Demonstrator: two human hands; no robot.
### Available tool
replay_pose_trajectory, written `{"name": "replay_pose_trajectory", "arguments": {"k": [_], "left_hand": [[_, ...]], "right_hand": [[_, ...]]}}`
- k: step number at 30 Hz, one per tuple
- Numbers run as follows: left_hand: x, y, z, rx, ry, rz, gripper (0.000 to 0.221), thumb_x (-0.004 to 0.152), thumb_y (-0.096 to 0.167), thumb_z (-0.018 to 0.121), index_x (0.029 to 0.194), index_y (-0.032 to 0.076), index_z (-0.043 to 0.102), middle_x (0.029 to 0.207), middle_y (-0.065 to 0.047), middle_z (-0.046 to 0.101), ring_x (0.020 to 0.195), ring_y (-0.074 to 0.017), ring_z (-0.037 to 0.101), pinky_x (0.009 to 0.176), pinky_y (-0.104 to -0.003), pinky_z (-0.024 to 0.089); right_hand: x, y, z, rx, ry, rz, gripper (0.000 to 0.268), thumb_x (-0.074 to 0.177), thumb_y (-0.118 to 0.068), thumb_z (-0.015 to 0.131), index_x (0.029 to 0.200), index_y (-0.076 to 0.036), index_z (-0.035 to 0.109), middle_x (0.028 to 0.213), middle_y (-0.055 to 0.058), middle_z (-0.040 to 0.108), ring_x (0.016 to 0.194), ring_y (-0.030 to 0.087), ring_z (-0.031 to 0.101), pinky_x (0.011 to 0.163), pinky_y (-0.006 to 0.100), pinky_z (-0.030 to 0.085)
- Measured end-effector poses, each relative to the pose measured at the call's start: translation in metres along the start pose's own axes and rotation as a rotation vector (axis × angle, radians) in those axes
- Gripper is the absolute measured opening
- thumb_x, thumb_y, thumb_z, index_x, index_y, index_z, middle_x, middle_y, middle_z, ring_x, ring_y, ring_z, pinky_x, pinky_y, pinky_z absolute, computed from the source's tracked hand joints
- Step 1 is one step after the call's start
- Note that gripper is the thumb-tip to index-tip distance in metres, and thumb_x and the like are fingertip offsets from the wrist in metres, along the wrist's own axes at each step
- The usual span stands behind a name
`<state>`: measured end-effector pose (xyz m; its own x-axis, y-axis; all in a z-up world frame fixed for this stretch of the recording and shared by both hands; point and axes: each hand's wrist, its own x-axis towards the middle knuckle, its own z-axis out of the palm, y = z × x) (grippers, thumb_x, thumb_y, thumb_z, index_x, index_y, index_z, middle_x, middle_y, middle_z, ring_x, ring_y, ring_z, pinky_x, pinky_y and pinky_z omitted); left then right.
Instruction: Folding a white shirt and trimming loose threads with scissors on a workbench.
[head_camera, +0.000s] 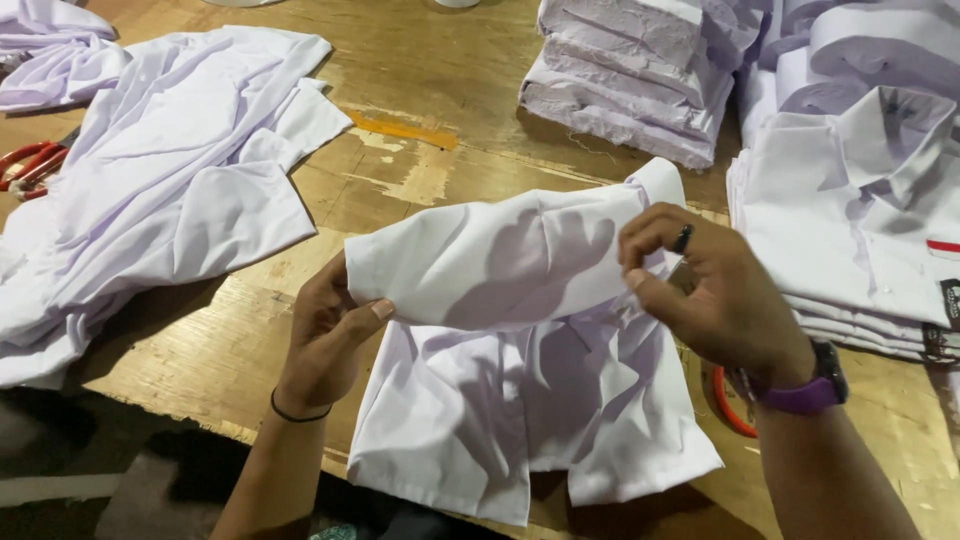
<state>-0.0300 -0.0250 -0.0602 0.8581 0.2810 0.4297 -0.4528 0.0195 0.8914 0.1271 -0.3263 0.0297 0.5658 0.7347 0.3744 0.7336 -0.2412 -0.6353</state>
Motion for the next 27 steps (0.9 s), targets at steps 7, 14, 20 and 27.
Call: {"name": "replay_pose_trajectory", "arguments": {"k": [7, 14, 20, 27], "left_hand": [[-0.001, 0.004, 0.004, 0.017, -0.018, 0.01, 0.028, 0.09, 0.014, 0.062, 0.113, -0.003, 0.062, 0.094, -0.002, 0.061, 0.089, -0.0149, 0.057, 0.079, -0.027, 0.046], [-0.007, 0.002, 0.01, -0.068, -0.02, -0.001, 0.04, 0.089, 0.01, 0.062, 0.126, -0.006, 0.061, 0.108, -0.009, 0.068, 0.103, -0.0219, 0.065, 0.088, -0.033, 0.054], [-0.009, 0.003, 0.013, -0.134, -0.059, 0.013, 0.038, 0.09, 0.007, 0.06, 0.126, -0.007, 0.06, 0.11, -0.011, 0.066, 0.106, -0.0242, 0.064, 0.091, -0.034, 0.053], [-0.01, 0.0, 0.003, -0.049, -0.026, -0.005, 0.037, 0.089, 0.011, 0.061, 0.122, -0.006, 0.062, 0.105, -0.009, 0.068, 0.1, -0.0205, 0.064, 0.088, -0.031, 0.053]], "right_hand": [[-0.005, 0.014, -0.003, -0.18, 0.197, -0.03, 0.012, 0.101, -0.013, 0.064, 0.094, -0.003, 0.065, 0.093, 0.009, 0.068, 0.086, 0.022, 0.065, 0.081, 0.034, 0.05], [0.013, 0.001, 0.032, -0.26, 0.138, -0.197, 0.022, 0.098, -0.019, 0.07, 0.118, -0.01, 0.072, 0.104, 0.009, 0.063, 0.094, 0.024, 0.061, 0.085, 0.039, 0.05], [0.029, 0.005, 0.055, -0.391, 0.094, -0.254, 0.022, 0.096, -0.023, 0.073, 0.114, -0.011, 0.074, 0.111, 0.007, 0.062, 0.103, 0.029, 0.057, 0.094, 0.046, 0.037], [0.021, 0.005, 0.025, -0.309, 0.108, -0.151, 0.008, 0.097, -0.011, 0.069, 0.099, -0.003, 0.069, 0.101, 0.014, 0.064, 0.098, 0.029, 0.06, 0.087, 0.042, 0.049]]}}
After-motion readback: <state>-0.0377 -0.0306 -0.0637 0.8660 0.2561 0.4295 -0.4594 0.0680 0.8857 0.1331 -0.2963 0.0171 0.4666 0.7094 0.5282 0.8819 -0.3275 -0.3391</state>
